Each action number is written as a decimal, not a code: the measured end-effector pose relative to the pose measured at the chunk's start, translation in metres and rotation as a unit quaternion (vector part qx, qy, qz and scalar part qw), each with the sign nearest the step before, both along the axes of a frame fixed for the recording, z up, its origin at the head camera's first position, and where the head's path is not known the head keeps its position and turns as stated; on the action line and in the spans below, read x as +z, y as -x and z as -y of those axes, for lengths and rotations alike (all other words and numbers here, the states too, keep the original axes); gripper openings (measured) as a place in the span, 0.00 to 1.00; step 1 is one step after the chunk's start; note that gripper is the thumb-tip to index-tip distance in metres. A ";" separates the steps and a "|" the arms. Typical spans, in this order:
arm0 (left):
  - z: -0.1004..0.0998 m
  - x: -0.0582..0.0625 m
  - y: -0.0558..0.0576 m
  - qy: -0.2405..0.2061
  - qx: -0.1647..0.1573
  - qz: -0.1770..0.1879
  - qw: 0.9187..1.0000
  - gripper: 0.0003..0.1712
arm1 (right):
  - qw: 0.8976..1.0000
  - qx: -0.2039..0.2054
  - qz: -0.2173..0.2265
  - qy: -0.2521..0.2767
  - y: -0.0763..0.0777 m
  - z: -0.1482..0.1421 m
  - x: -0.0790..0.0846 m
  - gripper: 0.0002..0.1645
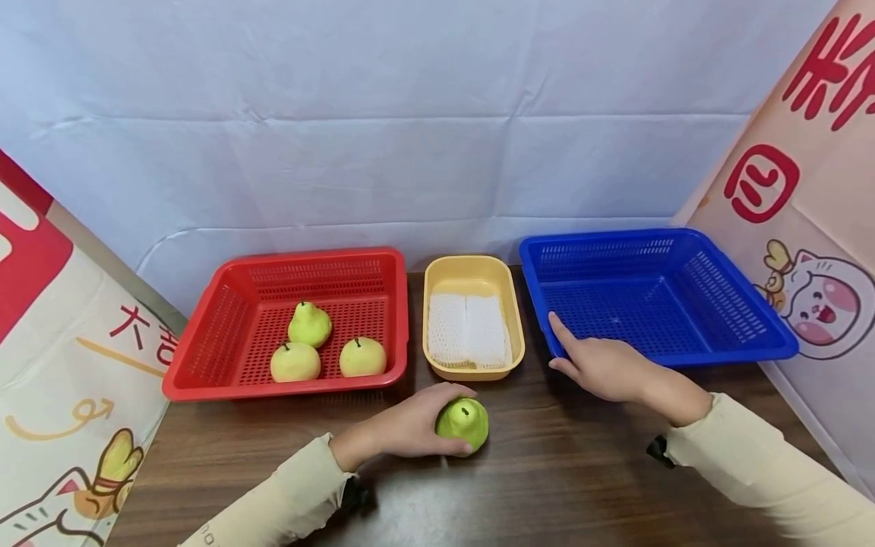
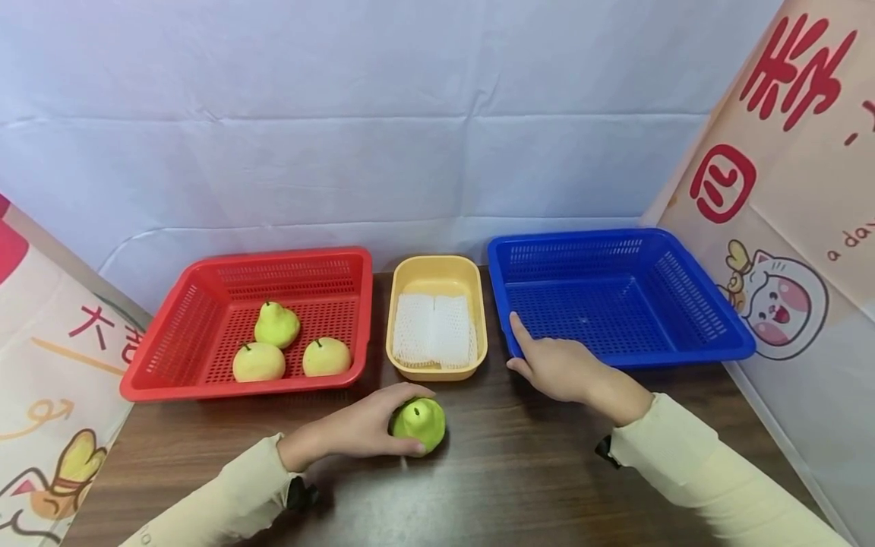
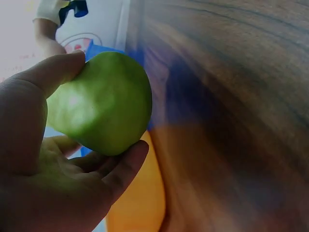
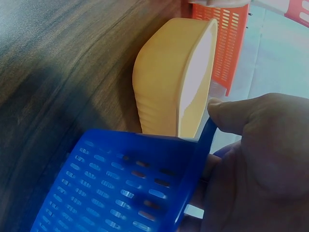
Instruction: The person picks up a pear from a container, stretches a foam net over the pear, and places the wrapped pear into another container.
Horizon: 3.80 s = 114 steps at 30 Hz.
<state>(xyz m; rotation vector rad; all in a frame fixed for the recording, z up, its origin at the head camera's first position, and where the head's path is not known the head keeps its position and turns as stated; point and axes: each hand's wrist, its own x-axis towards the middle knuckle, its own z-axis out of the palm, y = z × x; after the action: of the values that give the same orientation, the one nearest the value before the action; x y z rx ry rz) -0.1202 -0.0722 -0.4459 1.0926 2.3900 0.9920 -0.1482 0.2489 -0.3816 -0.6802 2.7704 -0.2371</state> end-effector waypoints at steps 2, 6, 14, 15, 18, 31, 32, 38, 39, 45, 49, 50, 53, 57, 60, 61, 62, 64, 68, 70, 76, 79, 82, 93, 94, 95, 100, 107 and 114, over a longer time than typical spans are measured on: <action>-0.002 -0.004 0.000 0.004 0.002 -0.002 1.000 0.39 | 1.000 -0.001 0.001 0.001 0.000 0.000 0.000 0.45; -0.007 -0.010 0.000 0.010 0.007 -0.003 1.000 0.39 | 1.000 -0.002 0.001 0.004 0.000 -0.001 0.000 0.45; -0.013 -0.020 0.000 0.007 0.014 -0.019 1.000 0.39 | 1.000 -0.004 -0.002 0.004 -0.001 -0.001 0.001 0.45; -0.014 -0.021 0.000 0.007 0.016 -0.021 1.000 0.39 | 1.000 -0.004 -0.001 0.004 -0.001 -0.001 0.001 0.46; -0.016 -0.022 -0.001 0.008 0.022 -0.015 1.000 0.39 | 1.000 -0.004 -0.001 0.006 -0.001 -0.002 0.001 0.45; -0.021 -0.025 -0.005 0.016 0.042 0.011 0.999 0.40 | 1.000 -0.005 0.002 0.011 -0.002 -0.002 0.000 0.46; -0.022 -0.025 -0.005 0.017 0.043 0.012 0.999 0.40 | 1.000 -0.004 0.001 0.012 -0.002 -0.002 0.000 0.46; -0.022 -0.026 -0.004 0.023 0.048 0.015 0.998 0.40 | 1.000 -0.004 -0.002 0.009 -0.001 -0.001 0.001 0.45; -0.022 -0.026 -0.003 0.023 0.049 0.016 0.998 0.40 | 1.000 -0.004 -0.002 0.009 -0.001 -0.001 0.001 0.45; -0.025 -0.026 -0.002 0.025 0.051 0.015 0.998 0.40 | 1.000 -0.004 0.002 0.004 0.000 -0.001 0.001 0.46; -0.026 -0.026 -0.002 0.024 0.051 0.017 0.998 0.40 | 1.000 -0.006 0.007 0.003 0.000 -0.001 0.001 0.46; -0.026 -0.026 -0.002 0.024 0.051 0.017 0.998 0.40 | 1.000 -0.006 0.007 0.002 0.000 -0.001 0.001 0.46; -0.027 -0.025 -0.002 0.022 0.051 0.016 0.998 0.40 | 1.000 -0.006 0.005 0.002 0.000 -0.001 0.000 0.46; -0.029 -0.025 -0.001 0.019 0.049 0.010 0.999 0.40 | 1.000 -0.006 0.002 0.002 0.000 -0.001 0.000 0.46; -0.030 -0.025 0.000 0.020 0.048 0.009 0.999 0.40 | 1.000 -0.005 0.002 0.000 0.000 -0.001 0.000 0.46; -0.030 -0.025 0.000 0.021 0.049 0.010 0.999 0.39 | 1.000 -0.005 0.002 -0.001 0.000 -0.001 0.000 0.46; -0.030 -0.025 0.000 0.022 0.049 0.011 0.999 0.39 | 1.000 -0.005 0.003 -0.001 0.000 -0.001 0.000 0.46; -0.030 -0.025 0.001 0.021 0.048 0.010 0.999 0.38 | 1.000 -0.006 0.003 0.000 0.000 -0.001 0.000 0.46; -0.030 -0.025 0.002 0.022 0.049 0.014 0.998 0.37 | 1.000 -0.006 0.002 0.003 0.000 -0.001 0.001 0.45; -0.030 -0.026 0.002 0.022 0.050 0.017 0.998 0.36 | 1.000 -0.007 0.003 0.004 0.000 -0.001 0.001 0.45; -0.030 -0.027 0.002 0.024 0.055 0.022 0.998 0.35 | 1.000 -0.007 0.005 0.005 -0.001 -0.001 0.002 0.46; -0.030 -0.026 0.001 0.026 0.055 0.020 0.998 0.35 | 1.000 -0.006 0.005 0.004 0.000 -0.001 0.002 0.46; -0.031 -0.027 0.001 0.028 0.053 0.020 0.998 0.35 | 1.000 -0.006 0.004 0.003 0.000 -0.001 0.002 0.46; -0.029 -0.023 0.002 0.027 0.047 0.032 0.998 0.39 | 1.000 -0.003 -0.004 0.008 0.000 -0.002 0.000 0.46; -0.029 -0.023 0.002 0.029 0.047 0.032 0.998 0.40 | 1.000 -0.004 -0.004 0.009 0.000 -0.003 0.000 0.46; -0.029 -0.023 0.002 0.030 0.047 0.031 0.998 0.41 | 1.000 -0.004 -0.004 0.009 0.000 -0.003 0.000 0.46; -0.028 -0.024 0.002 0.030 0.043 0.031 0.998 0.44 | 1.000 -0.005 -0.004 0.008 0.000 -0.003 -0.001 0.46; -0.021 -0.023 0.003 0.027 0.035 0.034 0.998 0.45 | 1.000 -0.005 0.000 0.005 0.000 -0.004 -0.001 0.47; -0.009 -0.011 0.006 0.034 0.029 0.025 0.999 0.44 | 1.000 -0.006 0.004 0.007 0.000 -0.003 -0.001 0.47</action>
<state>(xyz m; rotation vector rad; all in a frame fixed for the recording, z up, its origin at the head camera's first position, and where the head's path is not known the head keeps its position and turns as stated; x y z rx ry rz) -0.1258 -0.0635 -0.4567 0.9674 2.4091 0.9381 -0.1487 0.2523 -0.3821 -0.6663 2.7690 -0.2622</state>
